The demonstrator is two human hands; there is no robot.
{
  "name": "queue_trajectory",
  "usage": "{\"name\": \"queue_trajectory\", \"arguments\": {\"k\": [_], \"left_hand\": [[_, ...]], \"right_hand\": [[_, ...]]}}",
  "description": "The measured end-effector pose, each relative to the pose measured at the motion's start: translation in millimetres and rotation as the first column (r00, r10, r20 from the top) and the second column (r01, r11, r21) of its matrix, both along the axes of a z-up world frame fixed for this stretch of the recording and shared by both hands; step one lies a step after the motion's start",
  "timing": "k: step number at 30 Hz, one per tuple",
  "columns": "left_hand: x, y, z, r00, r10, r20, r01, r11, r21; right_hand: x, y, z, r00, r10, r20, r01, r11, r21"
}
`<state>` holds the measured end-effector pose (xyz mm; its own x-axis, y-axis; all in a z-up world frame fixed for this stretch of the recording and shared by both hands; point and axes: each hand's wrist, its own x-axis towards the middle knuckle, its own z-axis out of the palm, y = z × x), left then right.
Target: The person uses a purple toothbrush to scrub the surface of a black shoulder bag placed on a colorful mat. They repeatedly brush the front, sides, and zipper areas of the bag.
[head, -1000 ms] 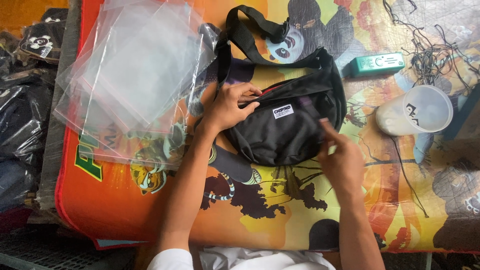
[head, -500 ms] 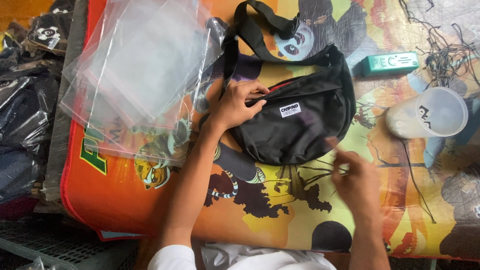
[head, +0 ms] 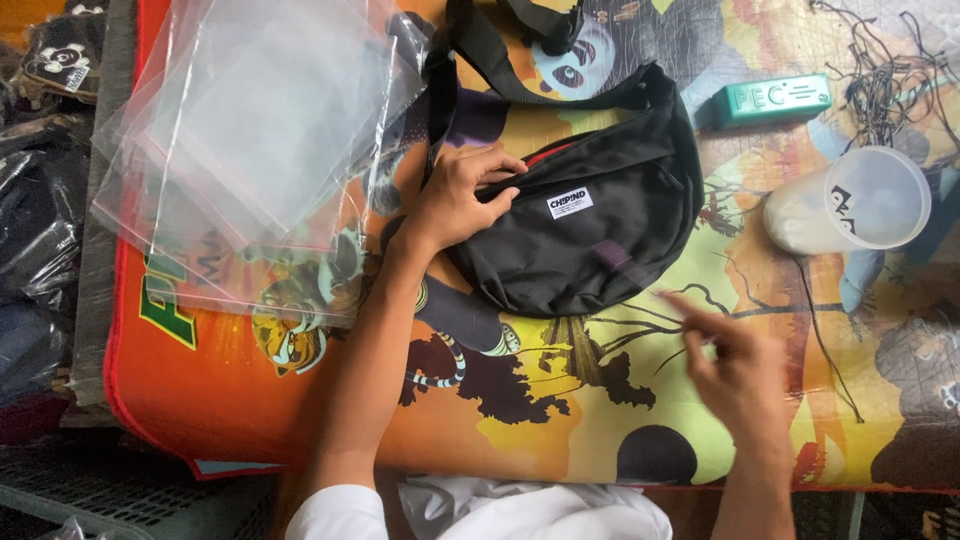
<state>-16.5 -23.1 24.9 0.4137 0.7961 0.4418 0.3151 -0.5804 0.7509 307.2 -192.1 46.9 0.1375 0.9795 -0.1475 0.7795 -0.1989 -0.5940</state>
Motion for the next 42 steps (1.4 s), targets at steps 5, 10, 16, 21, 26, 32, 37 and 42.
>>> {"name": "queue_trajectory", "arguments": {"k": [5, 10, 16, 21, 26, 32, 37, 42], "left_hand": [[0.8, 1.3, -3.6, 1.000, 0.000, 0.007, 0.000, 1.000, 0.007], [2.0, 1.0, -3.6, 1.000, -0.011, -0.008, 0.011, 1.000, -0.021], [3.4, 4.6, -16.3, 0.996, 0.092, -0.002, -0.092, 0.995, -0.036], [16.6, -4.6, -18.5, 0.807, 0.422, -0.413, -0.220, 0.865, 0.452], [9.9, -4.4, -23.8, 0.754, 0.450, -0.479, -0.275, 0.878, 0.392], [6.1, -6.8, -7.8, 0.764, 0.476, -0.435, -0.340, 0.871, 0.355], [1.8, -1.9, -12.0, 0.741, 0.481, -0.469, -0.402, 0.877, 0.264], [-1.5, 2.0, -12.8, 0.752, 0.496, -0.434, -0.429, 0.869, 0.248]], "right_hand": [[4.2, -0.8, 9.4, 0.976, -0.152, 0.156, 0.116, 0.969, 0.217], [-2.9, -9.9, 12.2, 0.972, 0.201, -0.124, -0.168, 0.958, 0.234], [20.4, 1.9, -4.3, 0.998, 0.011, 0.061, -0.036, 0.910, 0.413], [-16.9, 15.1, 30.4, 0.994, 0.067, -0.091, -0.020, 0.899, 0.438], [-48.2, 37.7, 30.2, 0.974, 0.174, -0.146, -0.084, 0.873, 0.480], [-69.6, 82.8, 18.3, 0.933, 0.359, -0.030, -0.290, 0.799, 0.526], [-57.3, 118.0, -0.4, 0.902, 0.349, 0.253, -0.429, 0.784, 0.449], [-50.0, 127.2, -36.0, 0.940, 0.148, 0.307, -0.299, 0.791, 0.533]]}}
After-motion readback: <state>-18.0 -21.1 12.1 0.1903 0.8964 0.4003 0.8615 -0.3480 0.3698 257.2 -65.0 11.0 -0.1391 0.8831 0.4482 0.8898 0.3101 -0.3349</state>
